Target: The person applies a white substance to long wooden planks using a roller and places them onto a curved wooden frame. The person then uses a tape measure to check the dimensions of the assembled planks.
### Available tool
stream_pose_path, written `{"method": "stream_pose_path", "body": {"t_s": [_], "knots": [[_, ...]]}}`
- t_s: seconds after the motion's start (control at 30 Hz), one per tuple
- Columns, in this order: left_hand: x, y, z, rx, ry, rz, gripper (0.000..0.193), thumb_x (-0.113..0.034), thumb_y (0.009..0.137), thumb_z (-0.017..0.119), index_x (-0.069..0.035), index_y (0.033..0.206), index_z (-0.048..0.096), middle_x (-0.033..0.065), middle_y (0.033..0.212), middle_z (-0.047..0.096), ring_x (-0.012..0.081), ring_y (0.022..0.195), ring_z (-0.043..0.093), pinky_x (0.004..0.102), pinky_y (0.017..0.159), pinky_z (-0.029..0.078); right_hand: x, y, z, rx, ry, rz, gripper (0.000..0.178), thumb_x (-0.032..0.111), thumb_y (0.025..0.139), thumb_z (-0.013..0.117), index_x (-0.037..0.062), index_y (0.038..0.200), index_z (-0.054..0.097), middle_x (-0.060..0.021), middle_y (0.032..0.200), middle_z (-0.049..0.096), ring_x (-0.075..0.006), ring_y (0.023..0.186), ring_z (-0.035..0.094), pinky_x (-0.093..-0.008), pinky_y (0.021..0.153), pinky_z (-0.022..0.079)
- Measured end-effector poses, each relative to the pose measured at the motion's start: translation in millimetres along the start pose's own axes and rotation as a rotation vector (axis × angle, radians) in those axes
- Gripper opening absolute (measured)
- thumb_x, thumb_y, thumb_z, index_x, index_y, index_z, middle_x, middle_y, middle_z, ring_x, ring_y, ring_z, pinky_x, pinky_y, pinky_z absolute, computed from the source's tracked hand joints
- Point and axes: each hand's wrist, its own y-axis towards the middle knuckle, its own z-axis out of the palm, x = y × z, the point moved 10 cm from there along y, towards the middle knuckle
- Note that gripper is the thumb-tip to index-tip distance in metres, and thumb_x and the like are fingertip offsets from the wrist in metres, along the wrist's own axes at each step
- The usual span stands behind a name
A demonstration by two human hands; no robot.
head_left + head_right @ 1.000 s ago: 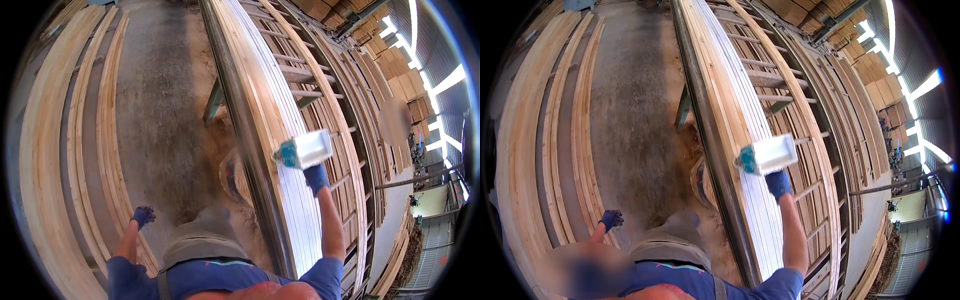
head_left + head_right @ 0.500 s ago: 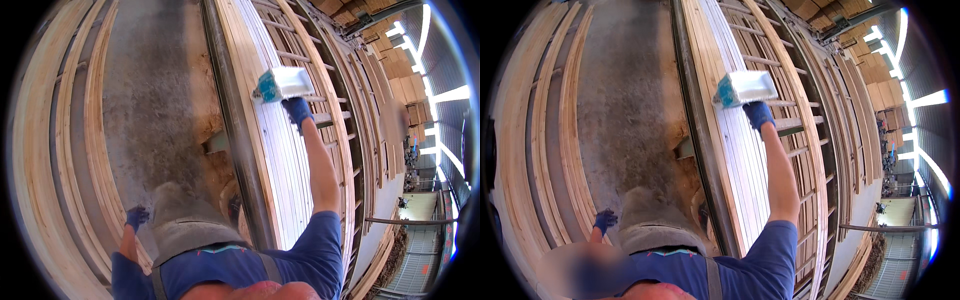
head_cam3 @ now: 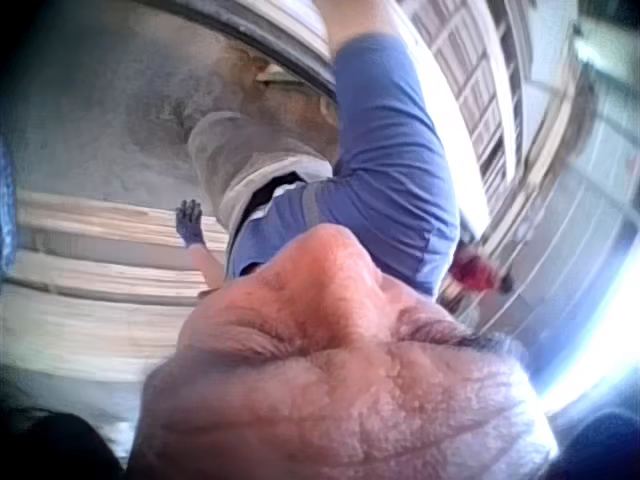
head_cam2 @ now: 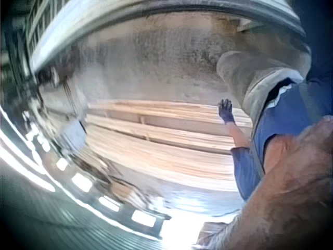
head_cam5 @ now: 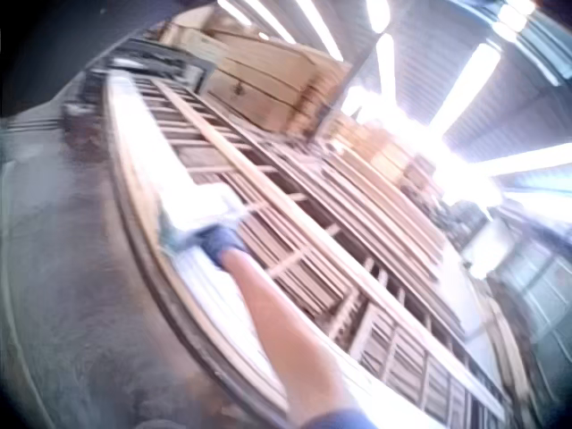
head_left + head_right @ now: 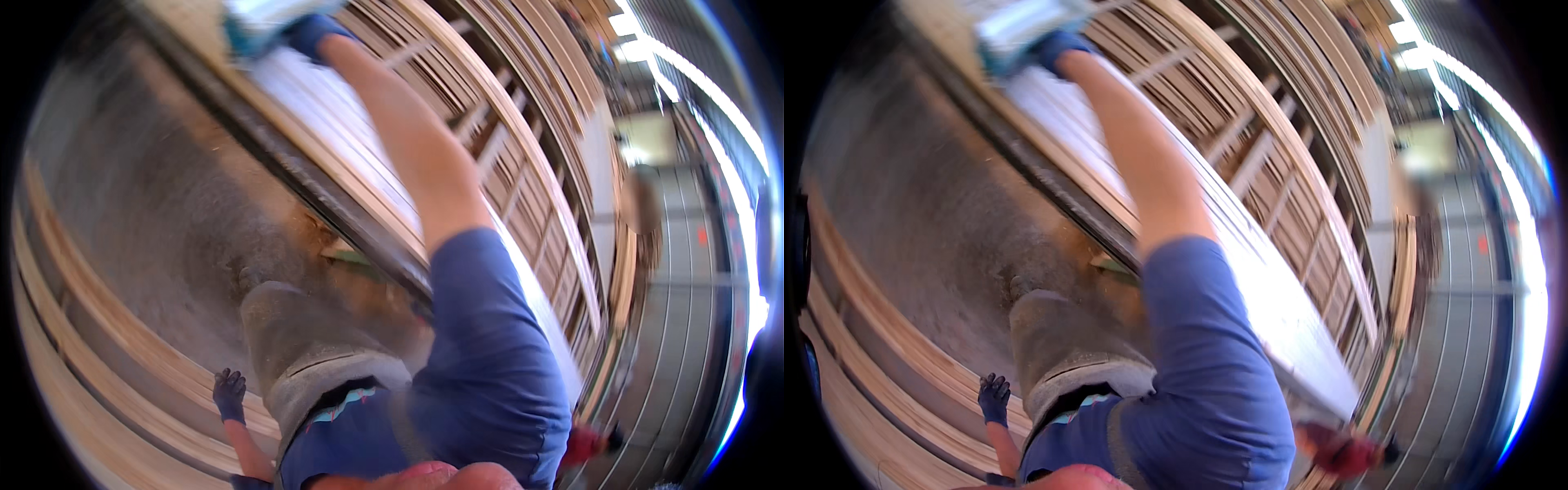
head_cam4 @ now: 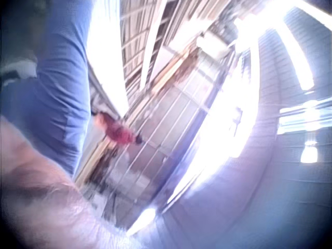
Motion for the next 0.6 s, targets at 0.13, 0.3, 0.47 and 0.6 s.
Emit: {"method": "stream_pose_path", "body": {"t_s": [0.13,0.3,0.47,0.6], "knots": [[-86.5,0.1,-10.4,0.027,0.182,-0.055,0.056,-0.055,0.095,0.038,-0.016,0.134,0.046,0.0103,0.126,0.058,0.0278,0.11,0.056,0.0418,0.095,0.042,16.7,23.0,10.6,-0.199,-0.04,0.182,0.041,0.03,0.09,0.048,0.0091,0.122,0.06,-0.0169,0.128,0.057,-0.0328,0.118,0.054,-0.0398,0.1,0.042],[-121.5,12.6,-13.6,-0.113,0.401,-0.141,0.053,-0.052,0.096,0.041,-0.013,0.13,0.05,0.0094,0.117,0.062,0.0237,0.093,0.06,0.0365,0.081,0.045,44.6,-98.7,-18.3,0.012,0.162,0.526,0.029,0.02,0.077,0.052,0.0089,0.097,0.07,-0.0193,0.102,0.067,-0.0369,0.096,0.064,-0.0429,0.082,0.051],[-128.2,44.7,49.3,-0.033,0.678,-0.118,0.052,-0.051,0.096,0.041,-0.013,0.129,0.051,0.0089,0.115,0.063,0.0227,0.091,0.06,0.0356,0.077,0.044,98.6,-315.5,-109.5,0.122,0.225,0.779,0.023,0.018,0.076,0.058,0.0084,0.093,0.07,-0.0199,0.089,0.068,-0.0364,0.085,0.066,-0.0441,0.074,0.052],[-121.8,75.0,123.0,0.125,0.774,-0.124,0.05,-0.047,0.095,0.043,-0.014,0.131,0.05,0.0095,0.124,0.059,0.0257,0.1,0.06,0.0423,0.087,0.041,104.9,-526.2,-147.3,0.199,0.072,1.019,0.021,0.022,0.075,0.064,0.0041,0.082,0.07,-0.0221,0.083,0.067,-0.037,0.079,0.066,-0.0448,0.071,0.053]]}}
